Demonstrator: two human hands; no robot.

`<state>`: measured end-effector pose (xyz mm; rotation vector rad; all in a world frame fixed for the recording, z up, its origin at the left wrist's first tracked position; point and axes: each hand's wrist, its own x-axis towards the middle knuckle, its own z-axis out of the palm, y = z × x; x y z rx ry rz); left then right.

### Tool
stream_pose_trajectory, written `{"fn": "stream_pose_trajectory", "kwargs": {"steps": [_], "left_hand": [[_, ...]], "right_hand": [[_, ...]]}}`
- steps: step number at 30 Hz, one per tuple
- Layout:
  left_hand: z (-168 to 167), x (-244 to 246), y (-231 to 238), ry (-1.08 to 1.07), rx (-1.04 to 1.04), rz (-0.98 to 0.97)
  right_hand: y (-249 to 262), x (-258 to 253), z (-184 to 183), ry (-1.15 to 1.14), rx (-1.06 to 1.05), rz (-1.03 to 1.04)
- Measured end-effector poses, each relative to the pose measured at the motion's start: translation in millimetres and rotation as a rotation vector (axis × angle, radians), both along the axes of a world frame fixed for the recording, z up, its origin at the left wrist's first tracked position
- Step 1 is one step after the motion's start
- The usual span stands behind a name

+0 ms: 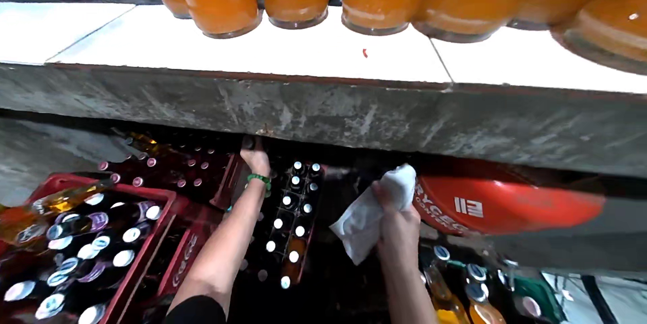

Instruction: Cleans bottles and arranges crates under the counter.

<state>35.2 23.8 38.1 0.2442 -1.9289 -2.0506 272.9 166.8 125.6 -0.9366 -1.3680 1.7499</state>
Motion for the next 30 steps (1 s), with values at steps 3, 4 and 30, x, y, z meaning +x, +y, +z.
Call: {"fn": "stream_pose_trajectory", "kwargs": {"steps": [3,4,30], "left_hand": [[-27,-3,18,-0.105,-0.027,-0.057],[-34,-4,21,-0.126,-0.068,-0.078],[-46,-6,-9,-0.369,-0.737,-0.602]], "right_hand": [[3,2,7,-0.04,-0.021,-0.006],[4,3,9,-0.038,-0.038,0.024],[-12,-2,5,0.023,-0.13,0.057]]}}
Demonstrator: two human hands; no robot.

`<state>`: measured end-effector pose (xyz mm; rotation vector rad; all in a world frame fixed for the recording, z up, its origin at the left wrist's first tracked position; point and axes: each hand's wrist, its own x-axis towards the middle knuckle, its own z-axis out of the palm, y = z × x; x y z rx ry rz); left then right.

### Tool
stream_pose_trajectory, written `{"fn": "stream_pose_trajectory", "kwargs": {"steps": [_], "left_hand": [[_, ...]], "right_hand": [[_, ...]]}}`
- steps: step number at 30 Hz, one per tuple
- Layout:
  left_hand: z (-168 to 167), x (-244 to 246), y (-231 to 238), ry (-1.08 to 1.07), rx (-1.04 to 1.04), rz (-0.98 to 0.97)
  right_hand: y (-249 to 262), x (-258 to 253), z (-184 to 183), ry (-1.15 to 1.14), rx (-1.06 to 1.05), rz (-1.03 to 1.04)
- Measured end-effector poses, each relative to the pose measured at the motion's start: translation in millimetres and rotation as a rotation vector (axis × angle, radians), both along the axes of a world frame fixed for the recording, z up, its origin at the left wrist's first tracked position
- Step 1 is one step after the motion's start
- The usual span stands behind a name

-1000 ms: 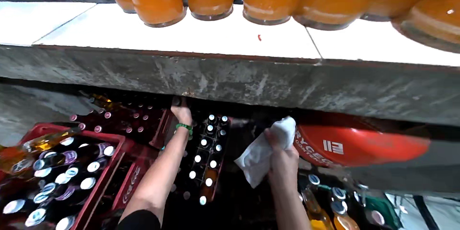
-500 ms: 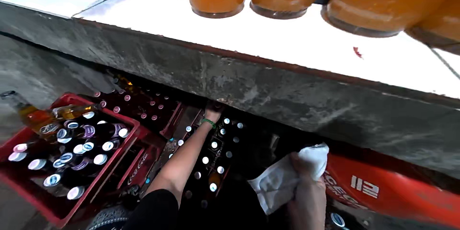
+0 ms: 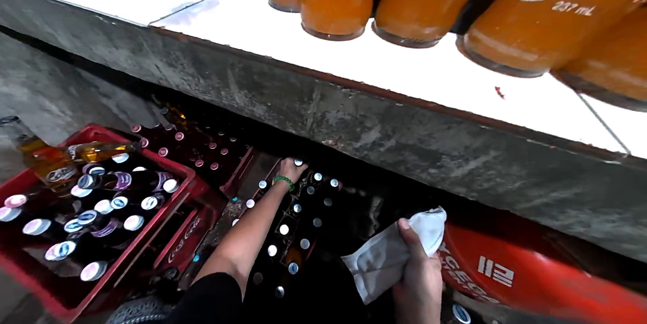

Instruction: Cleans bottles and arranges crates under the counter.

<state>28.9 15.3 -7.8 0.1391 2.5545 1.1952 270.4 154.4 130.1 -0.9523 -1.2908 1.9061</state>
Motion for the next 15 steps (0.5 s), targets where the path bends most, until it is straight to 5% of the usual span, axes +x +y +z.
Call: {"fn": "stream_pose_trajectory", "kwargs": {"steps": [5,8,12,15], "left_hand": [[0,-12,11,-0.179,-0.269,-0.181],[19,-6,0,-0.159,-0.223,-0.148],[40,23,-61,0.012,-0.079,-0.087],[54,54,-118,-0.107,-0.099,-0.027]], "right_hand": [[4,-5,2,-0.016,-0.027,-0.018],[5,-5,1,0.006,-0.039,-0.004],[11,-4,-2,-0.011,-0.043,-0.013],[14,-3,-2,-0.056,-0.054,-0.043]]}}
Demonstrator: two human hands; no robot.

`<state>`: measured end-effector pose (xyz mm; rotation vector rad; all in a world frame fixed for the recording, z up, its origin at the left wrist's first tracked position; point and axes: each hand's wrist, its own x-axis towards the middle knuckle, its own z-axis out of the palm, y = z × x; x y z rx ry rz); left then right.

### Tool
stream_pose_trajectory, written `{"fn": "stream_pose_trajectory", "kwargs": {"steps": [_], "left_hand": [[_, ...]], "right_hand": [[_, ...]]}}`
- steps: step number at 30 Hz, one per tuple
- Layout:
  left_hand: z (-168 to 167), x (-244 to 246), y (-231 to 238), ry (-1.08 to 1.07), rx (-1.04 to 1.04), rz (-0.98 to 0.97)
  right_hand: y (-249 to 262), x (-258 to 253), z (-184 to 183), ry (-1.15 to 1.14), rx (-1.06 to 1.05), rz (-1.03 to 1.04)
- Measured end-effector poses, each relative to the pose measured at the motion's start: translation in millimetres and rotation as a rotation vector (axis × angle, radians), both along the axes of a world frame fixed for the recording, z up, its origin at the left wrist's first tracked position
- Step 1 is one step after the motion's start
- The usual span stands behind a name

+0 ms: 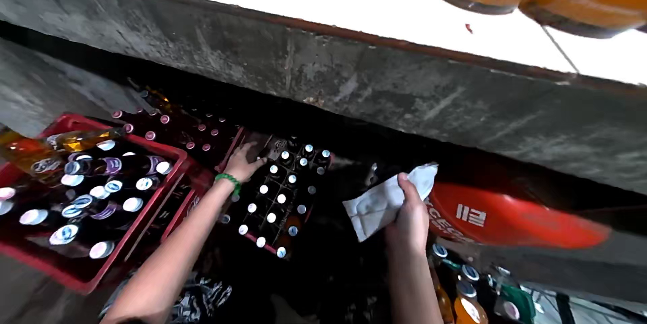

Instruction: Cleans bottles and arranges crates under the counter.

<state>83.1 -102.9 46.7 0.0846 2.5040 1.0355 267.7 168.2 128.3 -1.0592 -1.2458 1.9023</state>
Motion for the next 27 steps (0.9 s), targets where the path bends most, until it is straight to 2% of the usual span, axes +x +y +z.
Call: {"fn": "stream_pose_trajectory", "kwargs": {"steps": [4,8,12,15,19,27], "left_hand": [[19,42,-47,-0.055,0.094,0.002],[32,86,-85,-0.038,0.274,0.108],[28,106,-114,0.005,0.408,0.346],[32,109,-132,0.057,0.448,0.345],[43,110,-155,0.118,0.461,0.378],[55,123,-171,0.18,0.467,0.318]], "right_hand": [[-6,-6,1,0.052,-0.068,-0.088],[-27,-10,-2,0.126,-0.125,-0.018],[-54,-17,-15,-0.037,0.016,0.085],[-65,-18,-37,-0.228,0.158,0.215],[-72,-15,-61,-0.394,0.187,0.267],[-118,-15,-58,-0.492,0.454,0.425]]}}
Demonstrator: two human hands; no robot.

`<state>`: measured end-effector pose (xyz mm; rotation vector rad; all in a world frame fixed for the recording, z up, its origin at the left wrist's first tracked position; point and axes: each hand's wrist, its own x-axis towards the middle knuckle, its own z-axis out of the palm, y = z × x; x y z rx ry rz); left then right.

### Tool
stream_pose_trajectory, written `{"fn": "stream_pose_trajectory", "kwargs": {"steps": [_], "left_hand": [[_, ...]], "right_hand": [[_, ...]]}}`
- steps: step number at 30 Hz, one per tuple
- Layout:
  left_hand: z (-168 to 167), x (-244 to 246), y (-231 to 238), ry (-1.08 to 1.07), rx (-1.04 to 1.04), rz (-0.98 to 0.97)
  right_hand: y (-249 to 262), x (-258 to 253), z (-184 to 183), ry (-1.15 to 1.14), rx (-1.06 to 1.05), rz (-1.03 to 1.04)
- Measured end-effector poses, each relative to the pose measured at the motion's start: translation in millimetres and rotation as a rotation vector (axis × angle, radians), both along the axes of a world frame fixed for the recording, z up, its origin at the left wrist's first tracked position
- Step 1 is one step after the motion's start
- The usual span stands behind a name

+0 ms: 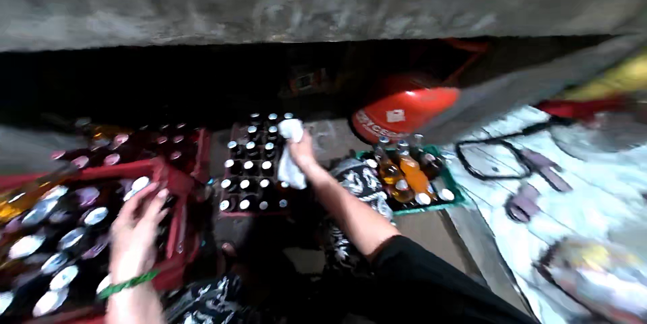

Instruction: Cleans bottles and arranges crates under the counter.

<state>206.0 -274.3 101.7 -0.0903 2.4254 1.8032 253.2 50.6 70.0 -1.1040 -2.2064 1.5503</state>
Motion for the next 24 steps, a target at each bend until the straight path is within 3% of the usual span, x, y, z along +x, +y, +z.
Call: {"fn": "stream_pose_trajectory", "kwargs": {"steps": [10,14,17,20,22,24], "left_hand": [[5,-3,8,0.007,0.052,-0.069],[5,-5,10,-0.001,0.005,-0.092],[3,-5,7,0.021,-0.005,-0.094],[5,-4,10,0.017,-0.017,-0.115],[1,-3,15,0.04,-0.032,-0.123],[-1,-1,22,0.041,-0.038,-0.138]], "right_hand": [[-40,-7,-60,-0.328,-0.013,0.206],[-30,3,-34,-0.318,0.058,0.38],[15,38,28,-0.056,0.312,0.303],[96,109,77,-0.184,0.523,-0.052],[152,158,67,-0.368,0.526,-0.24],[189,192,28,-0.549,0.451,-0.276]]}}
